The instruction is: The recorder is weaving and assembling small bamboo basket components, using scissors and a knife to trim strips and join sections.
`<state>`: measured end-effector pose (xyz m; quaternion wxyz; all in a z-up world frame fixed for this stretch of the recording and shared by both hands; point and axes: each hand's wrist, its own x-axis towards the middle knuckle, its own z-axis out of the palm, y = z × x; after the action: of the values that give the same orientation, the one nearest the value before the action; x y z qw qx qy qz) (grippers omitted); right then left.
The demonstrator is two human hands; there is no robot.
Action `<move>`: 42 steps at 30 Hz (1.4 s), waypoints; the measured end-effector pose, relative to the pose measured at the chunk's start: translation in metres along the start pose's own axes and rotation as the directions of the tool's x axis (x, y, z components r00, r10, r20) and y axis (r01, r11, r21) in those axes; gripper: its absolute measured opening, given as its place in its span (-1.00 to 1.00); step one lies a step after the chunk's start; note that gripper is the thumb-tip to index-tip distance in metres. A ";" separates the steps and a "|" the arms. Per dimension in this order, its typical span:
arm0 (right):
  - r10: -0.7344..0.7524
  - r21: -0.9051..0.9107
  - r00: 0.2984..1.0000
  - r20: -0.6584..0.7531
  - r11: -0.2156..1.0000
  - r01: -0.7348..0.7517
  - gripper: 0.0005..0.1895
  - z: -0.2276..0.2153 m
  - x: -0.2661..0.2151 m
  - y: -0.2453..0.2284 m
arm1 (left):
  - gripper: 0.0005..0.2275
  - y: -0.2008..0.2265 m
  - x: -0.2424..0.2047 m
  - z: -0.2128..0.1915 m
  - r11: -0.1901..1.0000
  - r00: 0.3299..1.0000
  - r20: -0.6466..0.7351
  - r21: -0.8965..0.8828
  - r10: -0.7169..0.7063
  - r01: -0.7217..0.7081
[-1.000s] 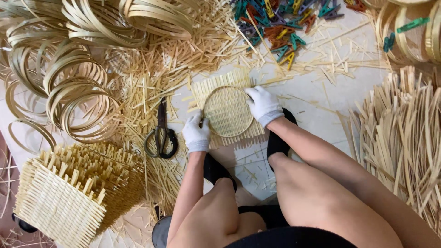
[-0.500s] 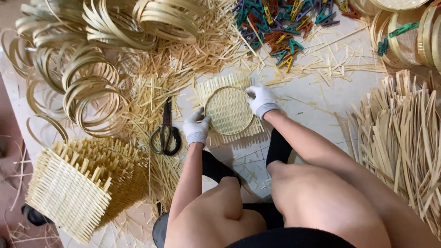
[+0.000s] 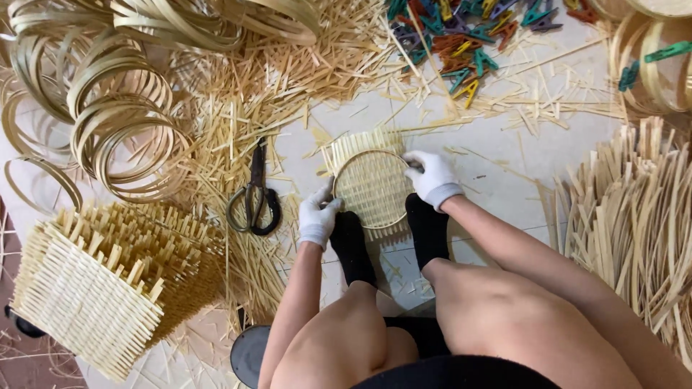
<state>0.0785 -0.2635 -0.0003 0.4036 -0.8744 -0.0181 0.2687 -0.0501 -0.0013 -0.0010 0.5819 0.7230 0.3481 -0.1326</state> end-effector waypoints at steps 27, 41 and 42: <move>-0.357 -0.297 0.931 -0.074 0.899 0.322 -0.72 -0.004 0.024 -0.046 | -0.69 0.096 0.014 0.016 0.522 0.673 0.022 0.612 0.739 -0.593; -0.249 -0.334 0.968 -0.028 0.915 0.225 -0.73 0.030 0.038 -0.035 | -0.79 0.069 0.078 0.029 0.775 0.840 0.218 0.322 0.497 -0.543; -0.323 -0.381 0.942 -0.095 0.886 0.265 -0.70 0.040 0.041 -0.030 | -0.79 0.068 0.078 0.032 0.771 0.840 0.188 0.332 0.510 -0.543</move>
<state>0.0999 -0.2051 -0.0183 0.2713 -0.9391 -0.1684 0.1272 0.0579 -0.0091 -0.0055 0.4622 0.8817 0.0745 -0.0593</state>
